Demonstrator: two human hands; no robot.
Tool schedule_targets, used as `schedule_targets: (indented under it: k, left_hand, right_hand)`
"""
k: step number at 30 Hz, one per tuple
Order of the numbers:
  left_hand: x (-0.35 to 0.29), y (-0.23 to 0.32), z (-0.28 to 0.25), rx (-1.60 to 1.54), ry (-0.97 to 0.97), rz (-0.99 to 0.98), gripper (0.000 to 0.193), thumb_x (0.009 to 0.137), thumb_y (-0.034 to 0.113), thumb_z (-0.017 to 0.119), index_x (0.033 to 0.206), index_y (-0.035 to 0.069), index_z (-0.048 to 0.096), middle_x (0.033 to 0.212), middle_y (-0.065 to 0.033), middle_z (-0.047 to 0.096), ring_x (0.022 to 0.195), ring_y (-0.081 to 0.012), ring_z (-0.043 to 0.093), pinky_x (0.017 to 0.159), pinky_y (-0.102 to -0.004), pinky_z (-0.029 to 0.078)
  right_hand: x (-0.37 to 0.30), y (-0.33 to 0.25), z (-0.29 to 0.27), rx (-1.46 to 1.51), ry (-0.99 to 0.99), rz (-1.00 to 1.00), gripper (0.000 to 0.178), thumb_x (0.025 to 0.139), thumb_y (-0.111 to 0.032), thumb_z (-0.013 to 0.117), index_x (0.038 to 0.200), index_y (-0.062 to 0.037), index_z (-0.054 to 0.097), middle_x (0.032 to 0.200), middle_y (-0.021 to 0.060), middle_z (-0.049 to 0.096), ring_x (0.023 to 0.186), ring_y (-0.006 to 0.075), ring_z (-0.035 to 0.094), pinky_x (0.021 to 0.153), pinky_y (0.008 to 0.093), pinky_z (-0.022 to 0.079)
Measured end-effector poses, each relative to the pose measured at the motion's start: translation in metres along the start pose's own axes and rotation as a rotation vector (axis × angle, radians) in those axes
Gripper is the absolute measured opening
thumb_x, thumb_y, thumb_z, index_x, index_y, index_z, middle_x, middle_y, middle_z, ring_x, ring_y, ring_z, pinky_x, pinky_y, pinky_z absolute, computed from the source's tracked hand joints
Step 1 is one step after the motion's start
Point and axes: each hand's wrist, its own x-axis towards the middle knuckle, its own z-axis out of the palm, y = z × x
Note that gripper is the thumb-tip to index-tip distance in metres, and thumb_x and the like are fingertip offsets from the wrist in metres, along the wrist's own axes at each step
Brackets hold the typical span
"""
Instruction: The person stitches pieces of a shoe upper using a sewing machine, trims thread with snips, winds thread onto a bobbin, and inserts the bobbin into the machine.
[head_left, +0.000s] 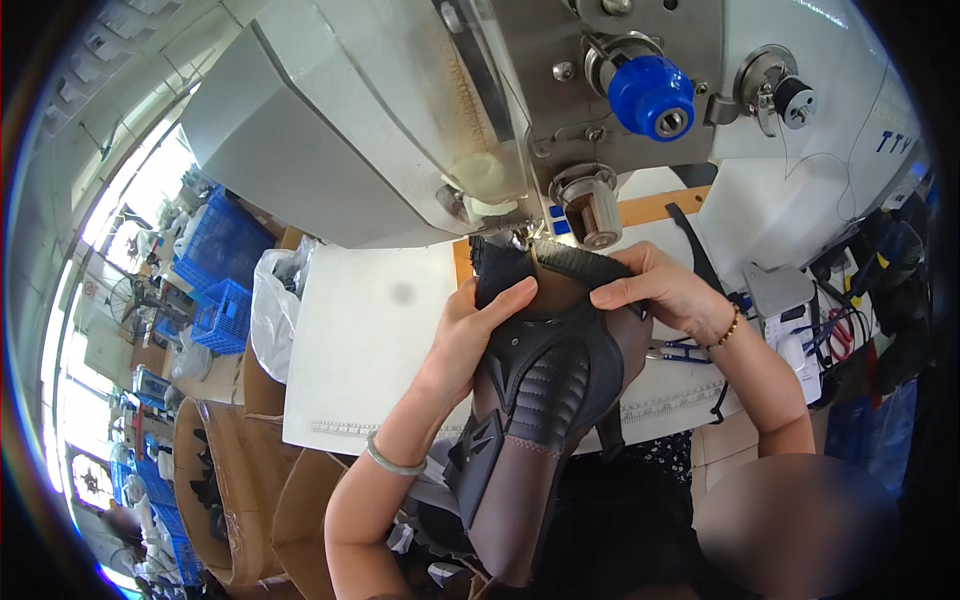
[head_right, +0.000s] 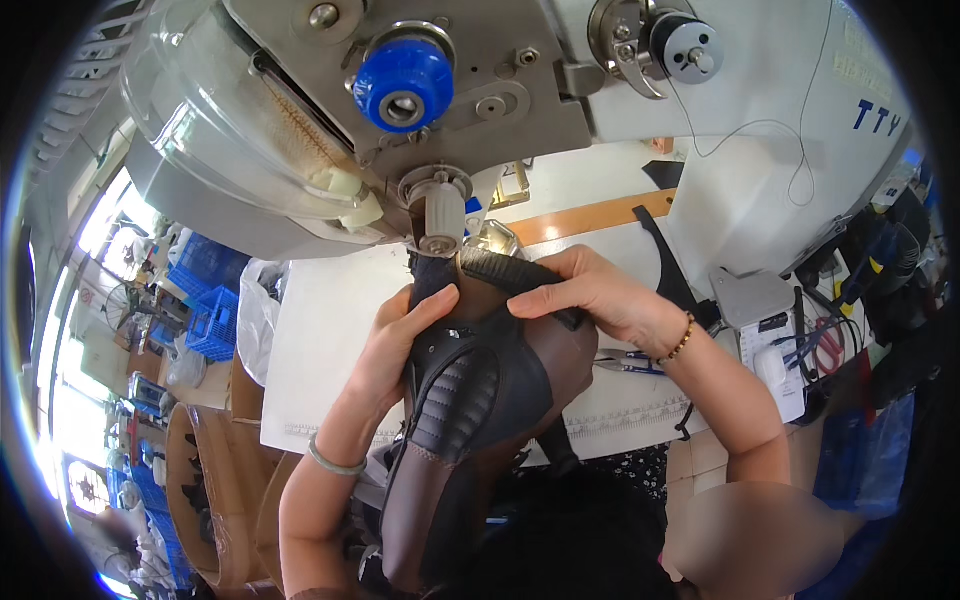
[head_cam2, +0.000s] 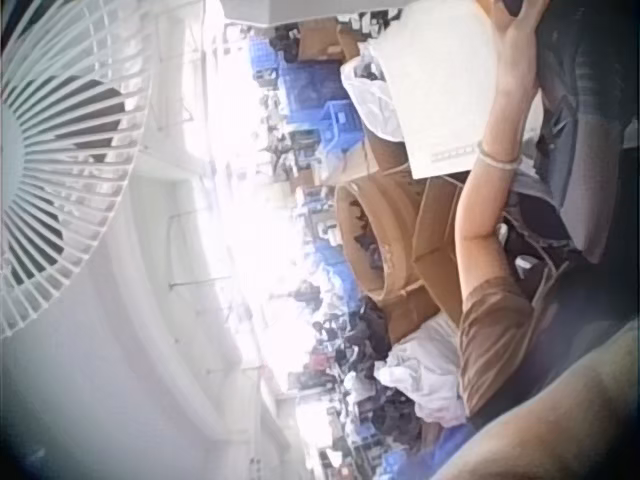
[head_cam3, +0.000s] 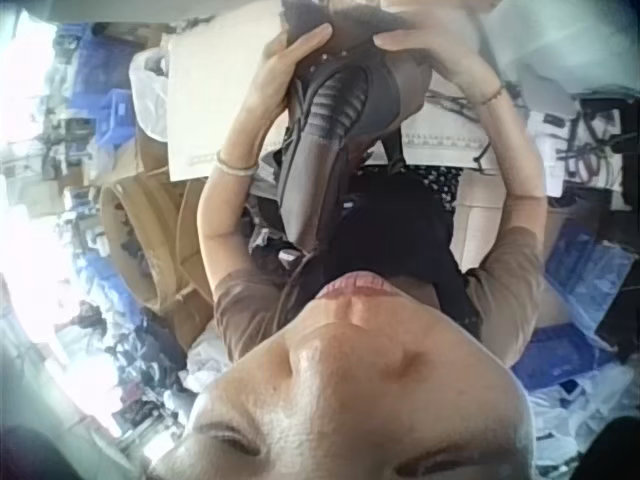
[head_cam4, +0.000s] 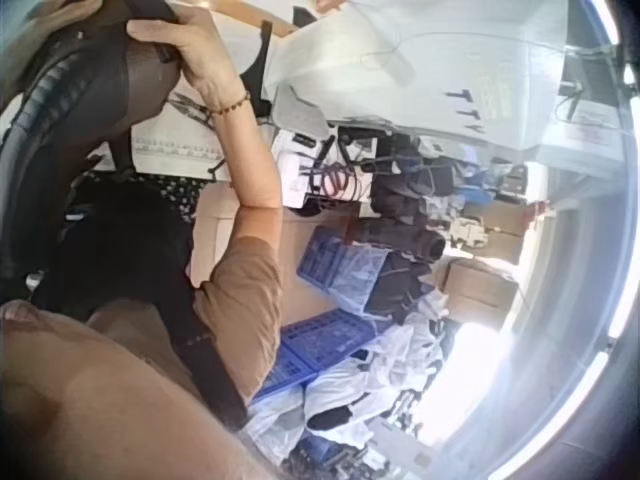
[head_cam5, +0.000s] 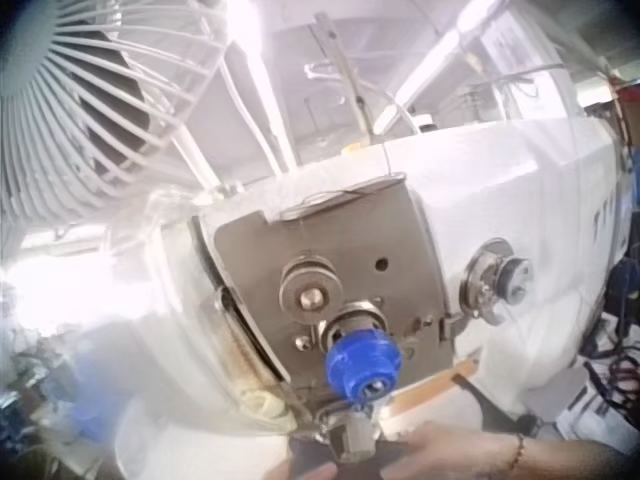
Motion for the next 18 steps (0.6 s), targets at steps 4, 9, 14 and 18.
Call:
schedule_targets:
  k: [4, 9, 14, 18]
  left_hand:
    - [-0.001, -0.003, 0.006, -0.028, 0.060, 0.010, 0.035, 0.081, 0.022, 0.066, 0.099, -0.006, 0.055, 0.089, -0.0086, 0.062, 0.077, -0.0104, 0.059, 0.068, -0.0225, 0.049]
    - [-0.002, 0.001, 0.011, 0.013, 0.080, -0.006, 0.032, 0.082, 0.021, 0.065, 0.099, -0.005, 0.055, 0.089, -0.0074, 0.062, 0.077, -0.0096, 0.059, 0.069, -0.0221, 0.048]
    - [-0.002, 0.000, 0.007, 0.071, 0.038, 0.036, 0.030, 0.087, 0.022, 0.056, 0.101, -0.004, 0.051, 0.089, -0.0090, 0.060, 0.075, -0.0105, 0.059, 0.066, -0.0227, 0.049]
    - [0.003, 0.001, 0.006, 0.061, 0.035, 0.032, 0.030, 0.087, 0.021, 0.056, 0.101, -0.005, 0.051, 0.089, -0.0092, 0.060, 0.075, -0.0106, 0.059, 0.066, -0.0223, 0.049]
  right_hand:
    - [0.004, 0.000, -0.008, 0.010, -0.002, 0.013, 0.030, 0.071, -0.009, 0.071, 0.099, 0.0006, 0.064, 0.084, 0.0035, 0.066, 0.078, 0.0075, 0.060, 0.074, 0.0190, 0.044]
    - [0.001, 0.001, -0.008, 0.065, -0.018, -0.010, 0.032, 0.071, -0.008, 0.072, 0.100, -0.0003, 0.064, 0.088, 0.0043, 0.066, 0.081, 0.0080, 0.059, 0.078, 0.0202, 0.044]
    - [0.001, -0.003, 0.001, 0.038, -0.025, 0.014, 0.034, 0.071, -0.007, 0.071, 0.103, -0.0008, 0.063, 0.091, 0.0043, 0.065, 0.084, 0.0077, 0.058, 0.080, 0.0207, 0.043]
    - [0.004, -0.003, -0.004, 0.020, -0.009, 0.004, 0.032, 0.071, -0.006, 0.071, 0.102, -0.0011, 0.064, 0.090, 0.0042, 0.065, 0.083, 0.0082, 0.059, 0.080, 0.0209, 0.043]
